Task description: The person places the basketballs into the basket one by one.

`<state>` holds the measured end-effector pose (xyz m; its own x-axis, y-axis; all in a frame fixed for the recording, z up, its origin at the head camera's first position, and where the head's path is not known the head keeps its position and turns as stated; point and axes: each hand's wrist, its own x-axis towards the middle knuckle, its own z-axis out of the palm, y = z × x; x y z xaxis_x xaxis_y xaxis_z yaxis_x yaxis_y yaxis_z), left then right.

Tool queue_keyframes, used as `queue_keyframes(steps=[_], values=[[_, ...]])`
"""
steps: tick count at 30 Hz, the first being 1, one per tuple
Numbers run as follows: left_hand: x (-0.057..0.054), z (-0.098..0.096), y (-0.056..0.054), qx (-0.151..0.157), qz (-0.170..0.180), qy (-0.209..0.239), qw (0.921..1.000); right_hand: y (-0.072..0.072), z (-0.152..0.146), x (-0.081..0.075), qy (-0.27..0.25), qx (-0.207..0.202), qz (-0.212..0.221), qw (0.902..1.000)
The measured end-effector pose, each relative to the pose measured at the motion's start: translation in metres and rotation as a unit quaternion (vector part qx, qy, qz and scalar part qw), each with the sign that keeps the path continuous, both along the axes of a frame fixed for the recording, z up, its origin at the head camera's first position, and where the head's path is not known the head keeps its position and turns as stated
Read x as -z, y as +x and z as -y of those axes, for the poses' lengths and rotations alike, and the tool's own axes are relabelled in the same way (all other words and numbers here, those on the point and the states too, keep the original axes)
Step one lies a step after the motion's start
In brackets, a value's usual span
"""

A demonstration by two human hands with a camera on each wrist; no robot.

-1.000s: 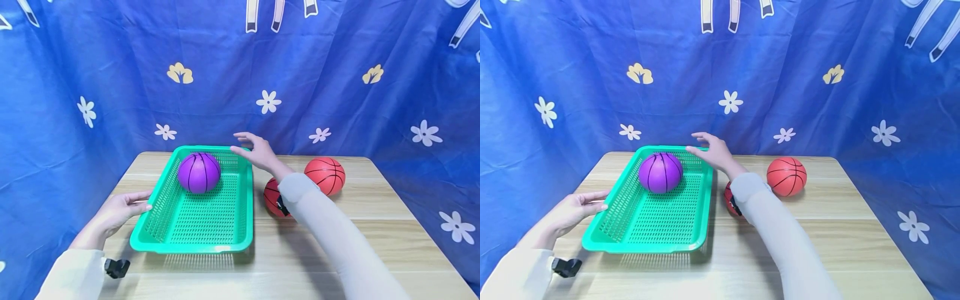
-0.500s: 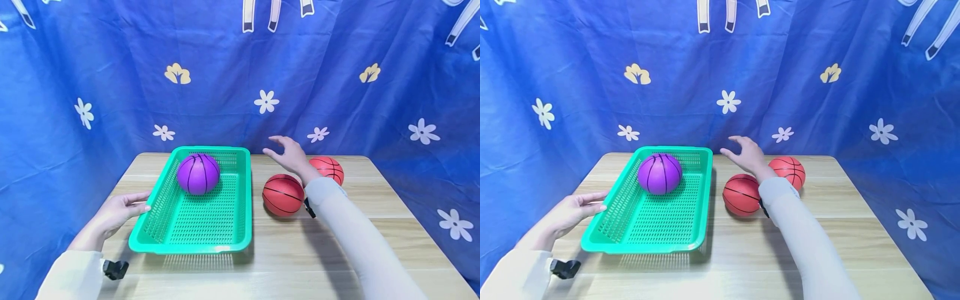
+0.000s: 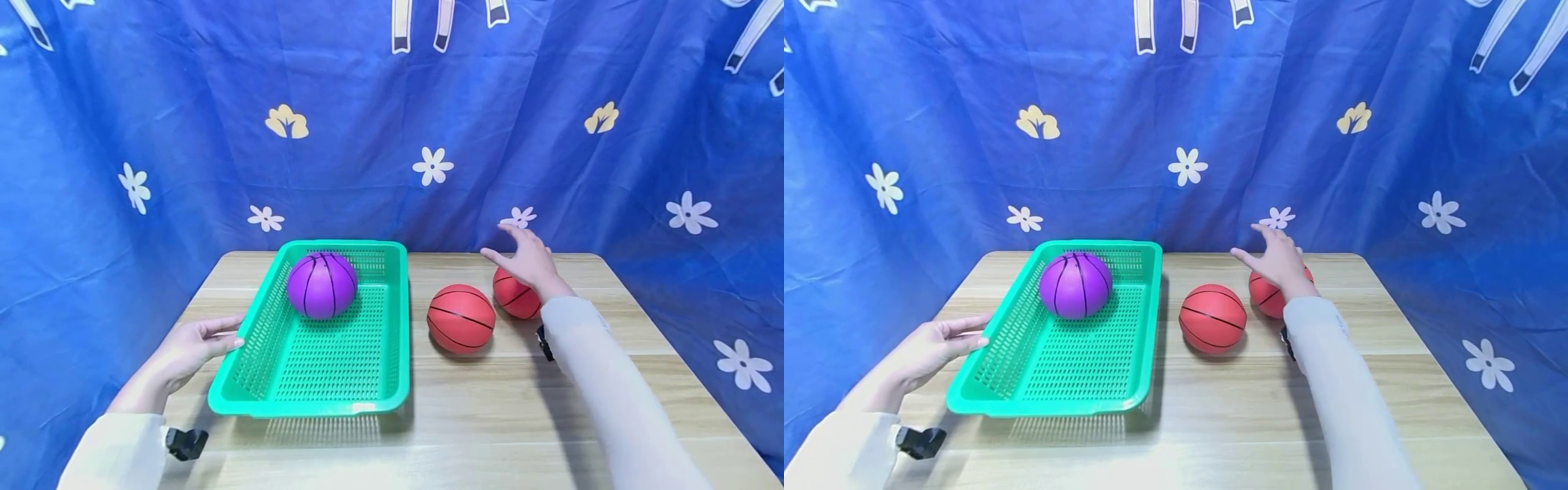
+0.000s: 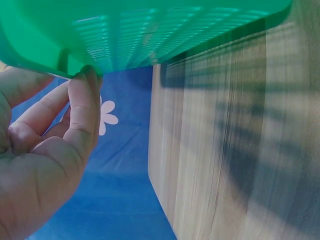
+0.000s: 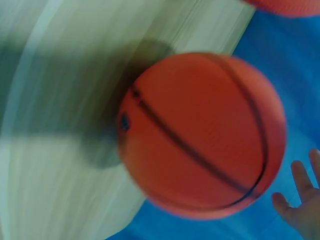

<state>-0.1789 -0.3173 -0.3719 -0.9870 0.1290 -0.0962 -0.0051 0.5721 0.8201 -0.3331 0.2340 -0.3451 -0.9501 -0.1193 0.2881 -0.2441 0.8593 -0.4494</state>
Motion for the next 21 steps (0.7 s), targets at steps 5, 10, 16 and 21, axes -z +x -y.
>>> queue_keyframes(steps=[5,10,16,21], values=[[0.0,0.0,0.001,-0.003,0.0,-0.008,1.0,0.005,-0.023,0.007,-0.026,0.017,0.016,0.9994],[0.0,0.0,0.001,-0.004,-0.001,-0.005,1.0,0.012,-0.04,0.019,-0.081,0.029,0.044,0.9954],[0.0,-0.001,0.0,-0.007,0.006,-0.003,1.0,0.019,-0.059,0.039,-0.122,0.031,0.047,0.9909],[-0.001,-0.001,0.0,-0.007,0.007,-0.005,0.9999,0.024,-0.069,0.054,-0.14,0.025,0.039,0.989]])
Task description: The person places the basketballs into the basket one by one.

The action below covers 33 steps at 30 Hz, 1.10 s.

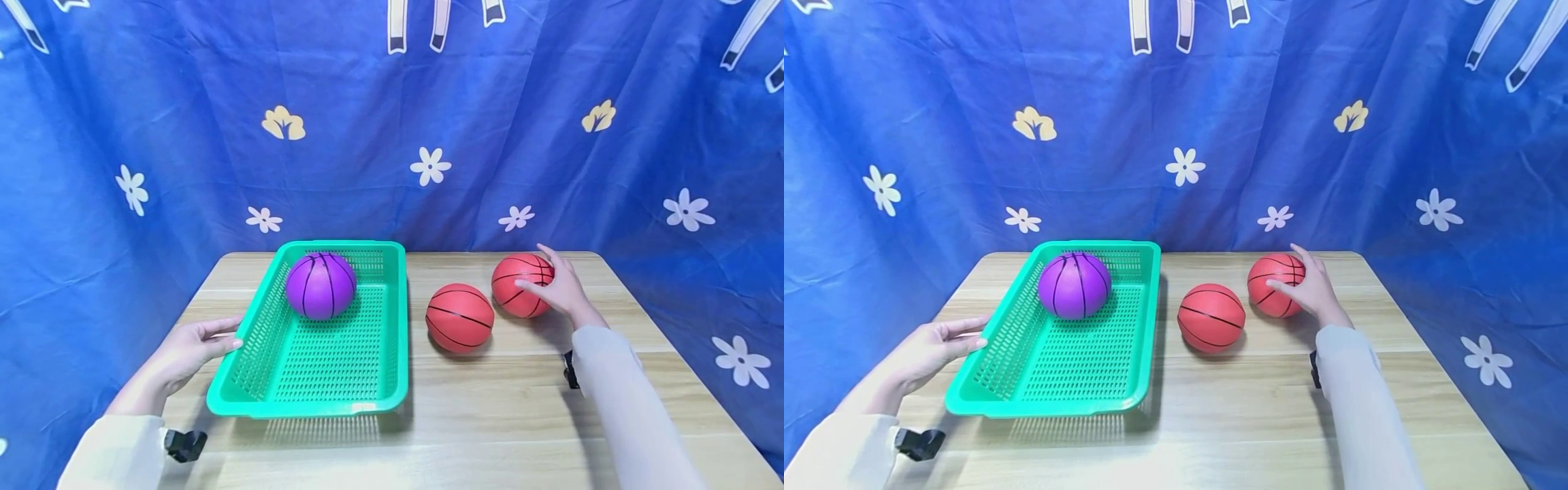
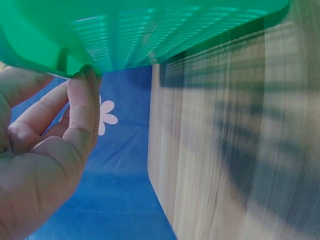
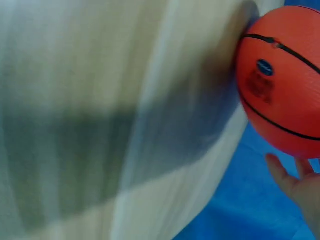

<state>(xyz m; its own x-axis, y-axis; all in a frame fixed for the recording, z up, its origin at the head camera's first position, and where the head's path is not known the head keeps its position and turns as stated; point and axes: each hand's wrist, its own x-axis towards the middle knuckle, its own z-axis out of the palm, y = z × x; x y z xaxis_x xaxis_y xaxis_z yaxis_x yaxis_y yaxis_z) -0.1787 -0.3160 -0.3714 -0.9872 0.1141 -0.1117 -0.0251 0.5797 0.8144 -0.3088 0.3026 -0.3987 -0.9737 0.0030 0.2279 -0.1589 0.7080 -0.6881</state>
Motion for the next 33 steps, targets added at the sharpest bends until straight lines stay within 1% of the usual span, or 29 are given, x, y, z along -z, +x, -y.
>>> queue_keyframes(steps=[4,7,12,18,22,27,33], values=[[0.0,0.0,0.0,0.001,-0.001,-0.001,1.0,0.003,-0.004,0.012,-0.012,0.002,0.001,0.9999],[0.0,0.001,0.0,0.001,-0.004,0.001,1.0,0.005,-0.005,0.018,-0.02,0.008,0.011,0.9997],[0.001,0.001,0.0,0.001,-0.003,0.003,1.0,0.008,-0.008,0.024,-0.035,0.02,0.017,0.999],[0.001,0.001,0.0,0.003,-0.001,0.003,1.0,0.012,-0.009,0.028,-0.05,0.032,-0.001,0.9982],[0.0,0.002,-0.001,0.005,-0.005,0.006,1.0,0.012,-0.01,0.032,-0.059,0.038,-0.018,0.9974],[0.002,0.002,-0.001,0.004,-0.005,0.007,1.0,0.013,-0.007,0.028,-0.096,0.033,-0.038,0.9941],[0.001,0.002,-0.001,0.001,0.0,-0.002,1.0,0.01,0.007,0.009,-0.139,0.036,-0.055,0.9881]])
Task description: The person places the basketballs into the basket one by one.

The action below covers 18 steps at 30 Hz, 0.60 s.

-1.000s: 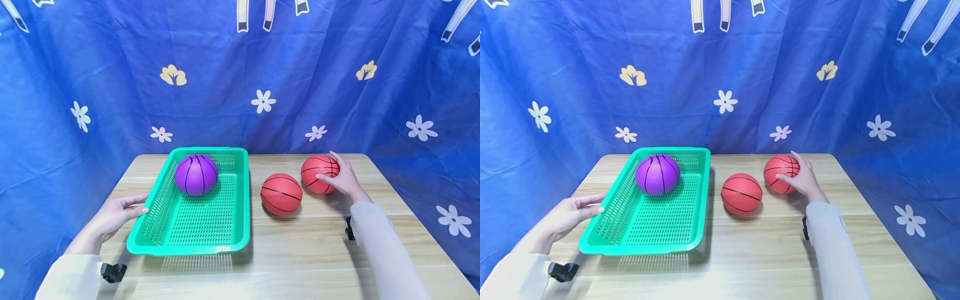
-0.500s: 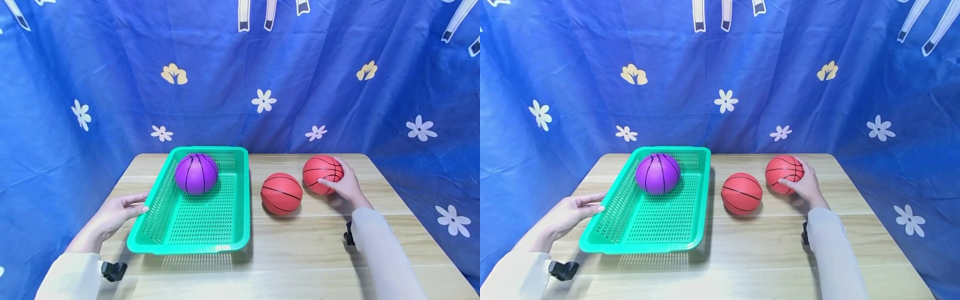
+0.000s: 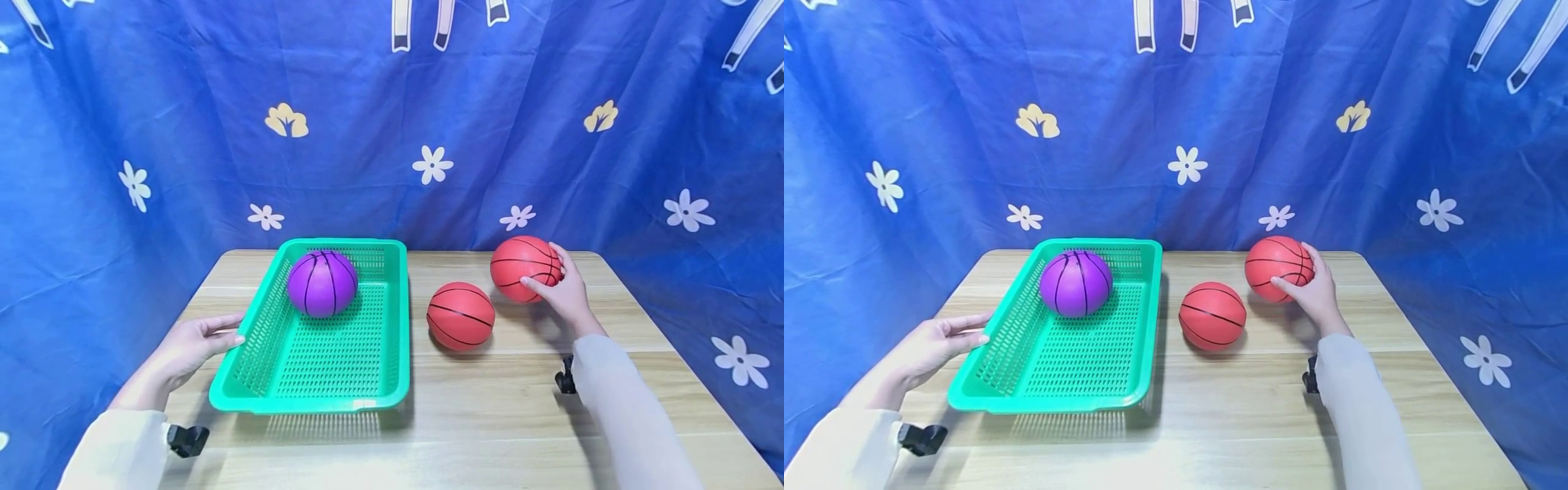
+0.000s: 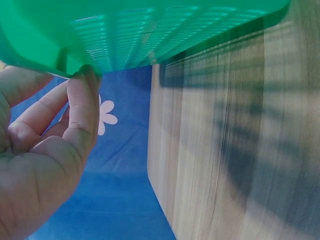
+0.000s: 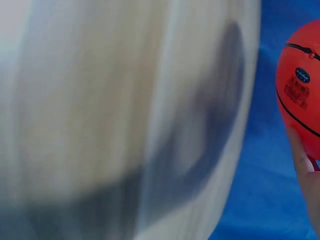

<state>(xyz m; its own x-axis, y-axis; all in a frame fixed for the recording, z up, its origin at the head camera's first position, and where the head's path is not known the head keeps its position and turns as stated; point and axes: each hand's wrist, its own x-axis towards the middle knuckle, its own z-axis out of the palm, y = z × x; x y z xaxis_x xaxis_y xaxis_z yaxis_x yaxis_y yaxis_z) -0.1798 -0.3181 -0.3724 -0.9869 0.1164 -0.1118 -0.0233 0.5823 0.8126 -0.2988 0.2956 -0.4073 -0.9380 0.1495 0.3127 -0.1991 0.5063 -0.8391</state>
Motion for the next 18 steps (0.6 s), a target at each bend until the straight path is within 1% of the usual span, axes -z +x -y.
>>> queue_keyframes(steps=[4,9,12,18], values=[[-0.001,0.0,0.0,0.001,0.001,0.004,1.0,-0.003,0.013,-0.016,-0.03,-0.01,-0.012,0.9994],[-0.001,0.0,0.0,0.001,-0.004,-0.001,1.0,-0.008,0.034,-0.039,-0.047,-0.033,-0.044,0.9974],[-0.002,0.0,0.0,0.0,-0.007,-0.004,1.0,-0.012,0.046,-0.052,-0.051,-0.054,-0.06,0.9955],[-0.002,-0.002,0.002,-0.005,-0.004,-0.005,1.0,-0.02,0.072,-0.074,-0.03,-0.093,-0.075,0.9924]])
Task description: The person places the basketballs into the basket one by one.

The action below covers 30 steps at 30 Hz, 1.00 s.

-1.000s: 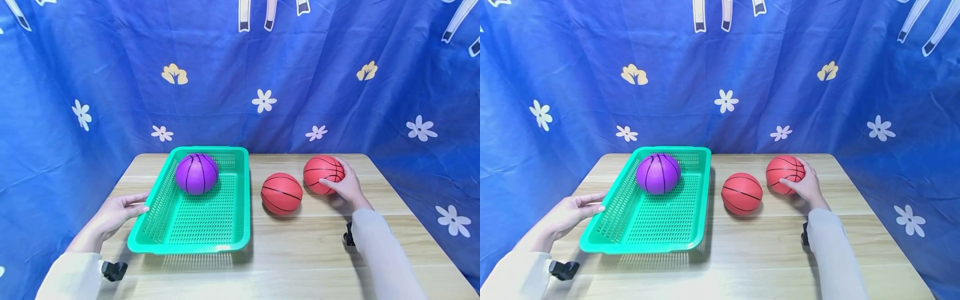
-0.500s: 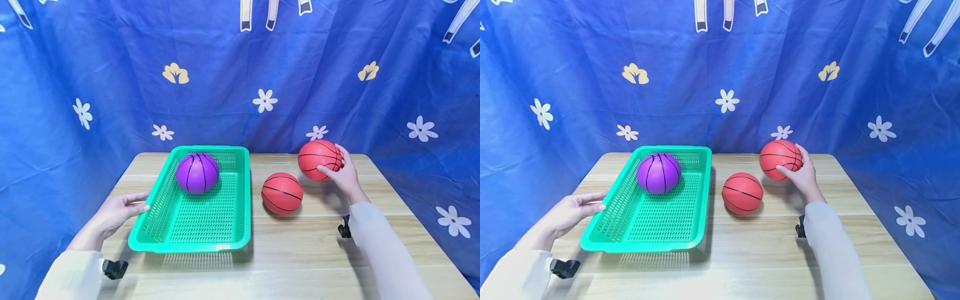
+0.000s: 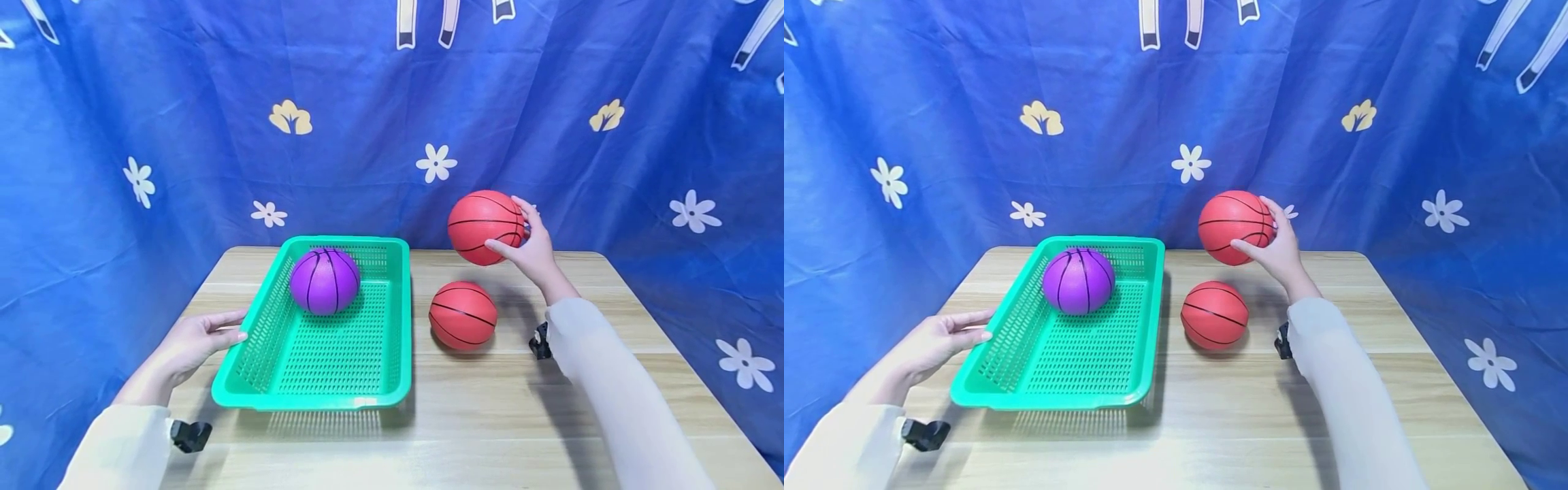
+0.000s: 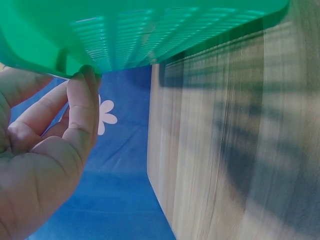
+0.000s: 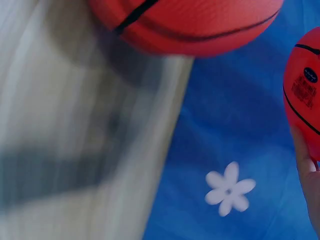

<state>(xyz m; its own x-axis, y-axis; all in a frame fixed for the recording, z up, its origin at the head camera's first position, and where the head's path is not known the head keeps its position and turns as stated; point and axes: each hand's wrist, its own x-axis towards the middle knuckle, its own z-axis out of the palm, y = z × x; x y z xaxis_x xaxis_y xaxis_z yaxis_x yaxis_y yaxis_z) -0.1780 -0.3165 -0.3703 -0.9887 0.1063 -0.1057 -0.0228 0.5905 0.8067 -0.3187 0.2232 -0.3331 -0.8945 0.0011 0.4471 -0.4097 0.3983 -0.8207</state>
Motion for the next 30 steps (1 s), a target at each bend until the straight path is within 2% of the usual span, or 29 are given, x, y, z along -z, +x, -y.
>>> queue_keyframes(steps=[4,10,18,24,30], values=[[0.0,-0.001,0.001,-0.002,0.002,0.003,1.0,0.0,0.02,-0.014,-0.001,-0.034,-0.007,0.9994],[0.0,0.0,0.001,-0.002,0.0,0.002,1.0,0.021,0.055,-0.039,-0.007,-0.1,0.0,0.995],[0.0,0.0,0.001,-0.004,-0.003,0.001,1.0,0.003,0.089,-0.022,-0.026,-0.189,-0.018,0.9815],[-0.001,0.0,0.002,-0.005,-0.003,0.001,1.0,0.011,0.124,-0.022,-0.014,-0.24,-0.022,0.9705],[-0.002,-0.002,0.003,-0.008,-0.001,0.004,1.0,0.028,0.158,-0.025,-0.017,-0.296,-0.001,0.955]])
